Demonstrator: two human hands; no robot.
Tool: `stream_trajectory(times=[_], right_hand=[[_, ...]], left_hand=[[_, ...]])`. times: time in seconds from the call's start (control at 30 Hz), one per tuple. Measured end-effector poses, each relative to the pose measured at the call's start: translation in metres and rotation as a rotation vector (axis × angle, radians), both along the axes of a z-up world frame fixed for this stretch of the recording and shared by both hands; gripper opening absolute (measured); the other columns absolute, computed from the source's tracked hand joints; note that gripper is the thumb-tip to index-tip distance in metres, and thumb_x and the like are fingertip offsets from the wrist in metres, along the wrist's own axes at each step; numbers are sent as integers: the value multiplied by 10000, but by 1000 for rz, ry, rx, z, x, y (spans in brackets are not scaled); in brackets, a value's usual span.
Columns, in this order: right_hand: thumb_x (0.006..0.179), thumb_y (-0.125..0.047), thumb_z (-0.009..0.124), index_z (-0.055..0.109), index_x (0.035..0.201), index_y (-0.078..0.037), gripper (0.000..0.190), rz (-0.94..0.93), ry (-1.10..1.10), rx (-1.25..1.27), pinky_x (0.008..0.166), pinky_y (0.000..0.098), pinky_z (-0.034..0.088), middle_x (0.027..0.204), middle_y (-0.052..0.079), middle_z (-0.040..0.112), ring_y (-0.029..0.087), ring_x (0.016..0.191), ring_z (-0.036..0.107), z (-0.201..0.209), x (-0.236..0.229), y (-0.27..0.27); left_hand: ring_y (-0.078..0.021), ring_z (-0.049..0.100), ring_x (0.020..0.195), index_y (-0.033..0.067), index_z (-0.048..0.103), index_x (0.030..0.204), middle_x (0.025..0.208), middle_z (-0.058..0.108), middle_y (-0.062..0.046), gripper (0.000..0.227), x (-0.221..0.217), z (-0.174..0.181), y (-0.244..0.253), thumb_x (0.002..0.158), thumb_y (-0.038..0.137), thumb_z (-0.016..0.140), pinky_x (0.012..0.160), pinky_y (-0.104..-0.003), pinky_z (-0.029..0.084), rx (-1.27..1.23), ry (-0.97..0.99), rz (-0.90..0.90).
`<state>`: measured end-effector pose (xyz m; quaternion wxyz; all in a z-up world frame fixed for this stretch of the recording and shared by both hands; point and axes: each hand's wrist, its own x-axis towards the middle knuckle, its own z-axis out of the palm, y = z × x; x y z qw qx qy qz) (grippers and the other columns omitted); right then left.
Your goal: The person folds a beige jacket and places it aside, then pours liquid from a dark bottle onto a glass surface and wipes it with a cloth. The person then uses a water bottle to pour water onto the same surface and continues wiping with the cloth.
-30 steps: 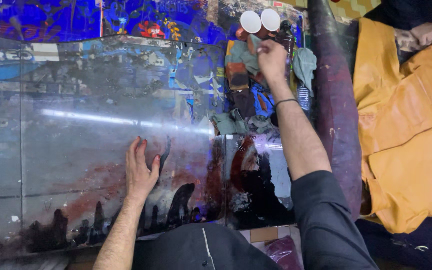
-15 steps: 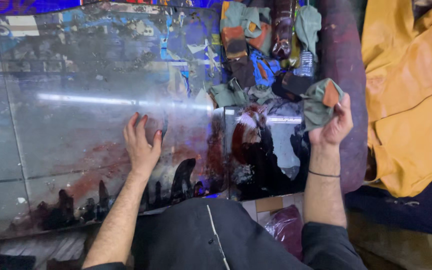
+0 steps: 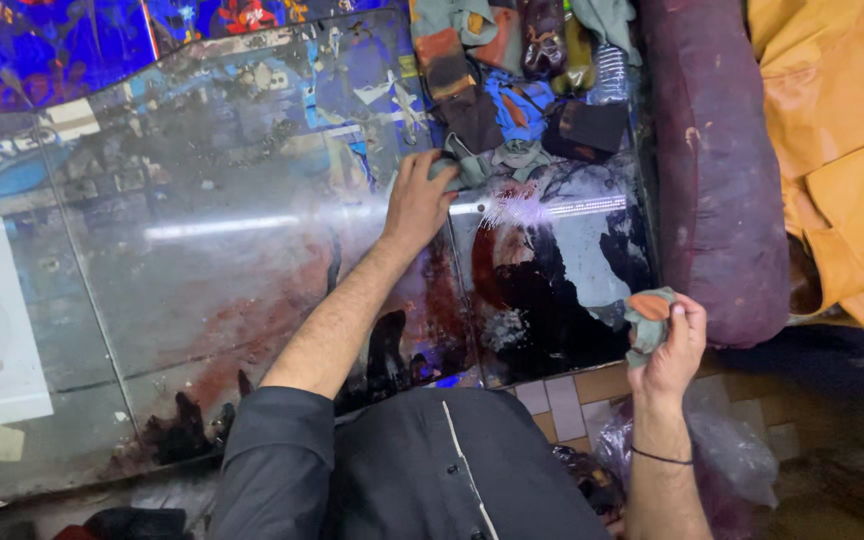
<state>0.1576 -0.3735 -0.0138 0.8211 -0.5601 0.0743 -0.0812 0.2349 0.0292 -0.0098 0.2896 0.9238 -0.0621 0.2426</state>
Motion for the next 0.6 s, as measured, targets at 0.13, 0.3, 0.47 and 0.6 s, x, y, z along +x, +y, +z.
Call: stream_trajectory(times=[0.13, 0.3, 0.47, 0.6], right_hand=[[1137, -154, 533, 553, 1308, -54, 198, -26, -35, 10, 689, 261, 566, 1151, 91, 664, 163, 912, 690, -9, -19, -5], [1077, -47, 628, 561, 1351, -7, 285, -21, -68, -34, 1003, 278, 541, 1238, 82, 638, 141, 1112, 642, -21, -22, 9], [1046, -43, 659, 592, 1313, -10, 277, 19, -81, -84, 1025, 274, 521, 1237, 75, 643, 131, 1126, 631, -10, -2, 36], [1034, -53, 666, 586, 1311, -7, 292, 79, -94, -155, 994, 284, 529, 1212, 75, 654, 135, 1096, 638, 1, 3, 64]], left_hand=[[-365, 535, 1281, 73, 724, 1084, 1371, 588, -150, 262, 5, -14, 20, 844, 81, 830, 1080, -423, 471, -200, -50, -4], [-398, 533, 1261, 48, 718, 1035, 1340, 583, -183, 285, 8, -18, 44, 783, 70, 851, 1048, -458, 469, -161, -103, -22], [-431, 505, 1310, 36, 731, 1051, 1331, 554, -217, 272, 18, -16, 46, 805, 85, 835, 1098, -482, 450, -19, -45, -174], [-482, 445, 1347, -11, 689, 902, 1411, 480, -324, 147, 30, -16, 45, 789, 37, 771, 1111, -481, 430, 66, -49, -225]])
